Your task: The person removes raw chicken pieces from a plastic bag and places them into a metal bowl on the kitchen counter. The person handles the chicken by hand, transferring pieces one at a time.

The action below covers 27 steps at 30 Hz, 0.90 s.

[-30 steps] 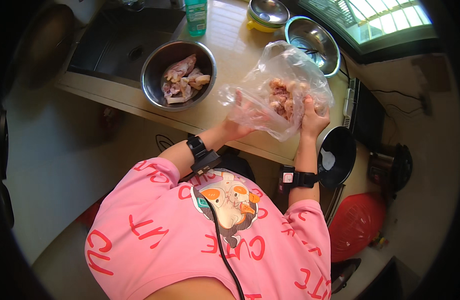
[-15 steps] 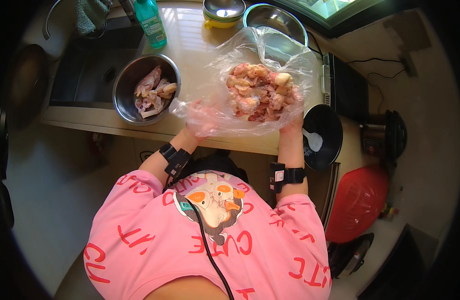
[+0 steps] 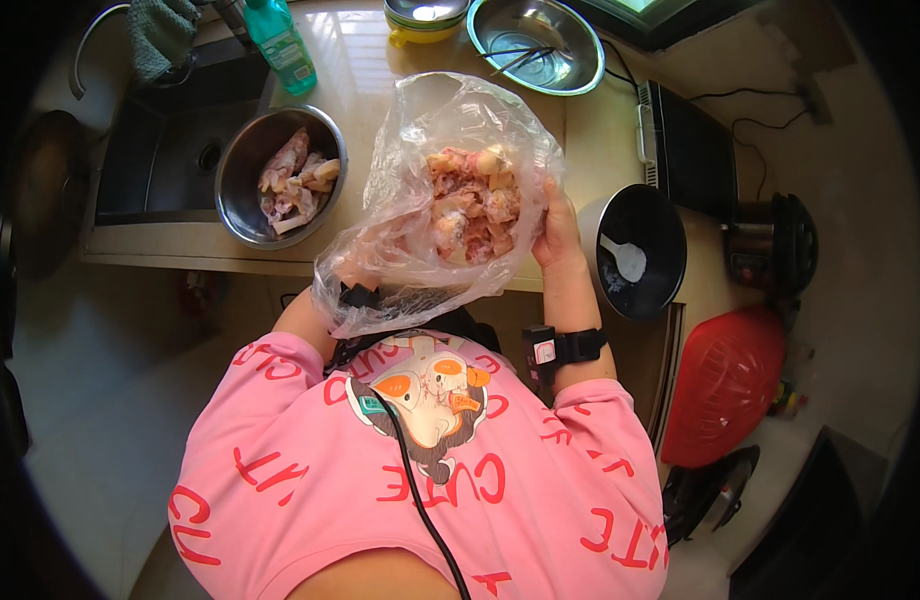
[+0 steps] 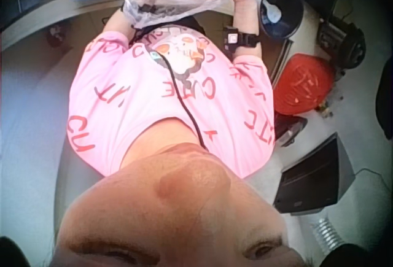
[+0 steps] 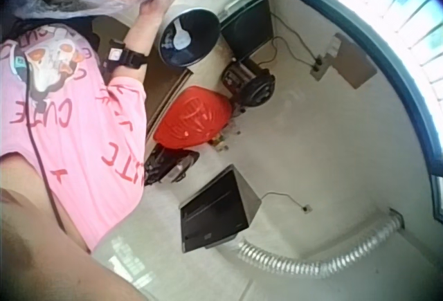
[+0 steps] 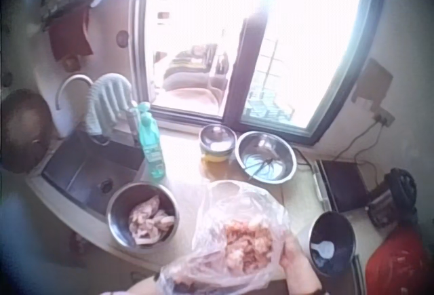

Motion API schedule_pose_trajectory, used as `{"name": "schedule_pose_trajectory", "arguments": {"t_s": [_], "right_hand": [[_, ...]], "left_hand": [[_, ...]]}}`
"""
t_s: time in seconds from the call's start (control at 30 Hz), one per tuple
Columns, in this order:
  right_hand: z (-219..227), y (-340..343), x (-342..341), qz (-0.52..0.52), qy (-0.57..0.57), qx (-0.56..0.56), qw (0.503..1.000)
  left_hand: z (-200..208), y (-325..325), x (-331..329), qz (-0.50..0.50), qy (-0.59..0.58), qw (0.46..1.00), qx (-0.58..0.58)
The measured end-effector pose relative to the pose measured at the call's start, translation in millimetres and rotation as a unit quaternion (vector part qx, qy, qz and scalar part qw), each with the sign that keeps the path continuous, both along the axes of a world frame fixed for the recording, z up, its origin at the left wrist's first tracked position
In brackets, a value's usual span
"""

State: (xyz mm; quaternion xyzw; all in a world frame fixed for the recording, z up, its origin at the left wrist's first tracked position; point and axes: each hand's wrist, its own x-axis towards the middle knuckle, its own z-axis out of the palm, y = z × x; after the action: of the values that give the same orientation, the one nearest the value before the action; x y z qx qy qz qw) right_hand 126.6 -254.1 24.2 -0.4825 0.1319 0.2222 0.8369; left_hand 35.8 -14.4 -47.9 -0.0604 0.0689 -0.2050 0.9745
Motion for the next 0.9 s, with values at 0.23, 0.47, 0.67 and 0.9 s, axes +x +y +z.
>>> {"name": "schedule_pose_trajectory", "arguments": {"t_s": [0.23, 0.47, 0.67, 0.9], "right_hand": [[18, 16, -33, 0.106, -0.056, 0.040, 0.992], [11, 14, -52, 0.055, 0.045, 0.147, 0.987], [-17, 12, -56, 0.162, -0.035, 0.049, 0.985], [-68, 21, -54, 0.037, 0.044, 0.041, 0.997]], "left_hand": [[0, -11, 4, -0.014, 0.009, 1.000, 0.008], [0, -19, 6, -0.025, 0.016, 1.000, 0.007], [-4, -29, 8, -0.036, 0.029, 0.999, -0.005], [-24, -36, 8, -0.016, 0.021, 0.999, 0.034]]}}
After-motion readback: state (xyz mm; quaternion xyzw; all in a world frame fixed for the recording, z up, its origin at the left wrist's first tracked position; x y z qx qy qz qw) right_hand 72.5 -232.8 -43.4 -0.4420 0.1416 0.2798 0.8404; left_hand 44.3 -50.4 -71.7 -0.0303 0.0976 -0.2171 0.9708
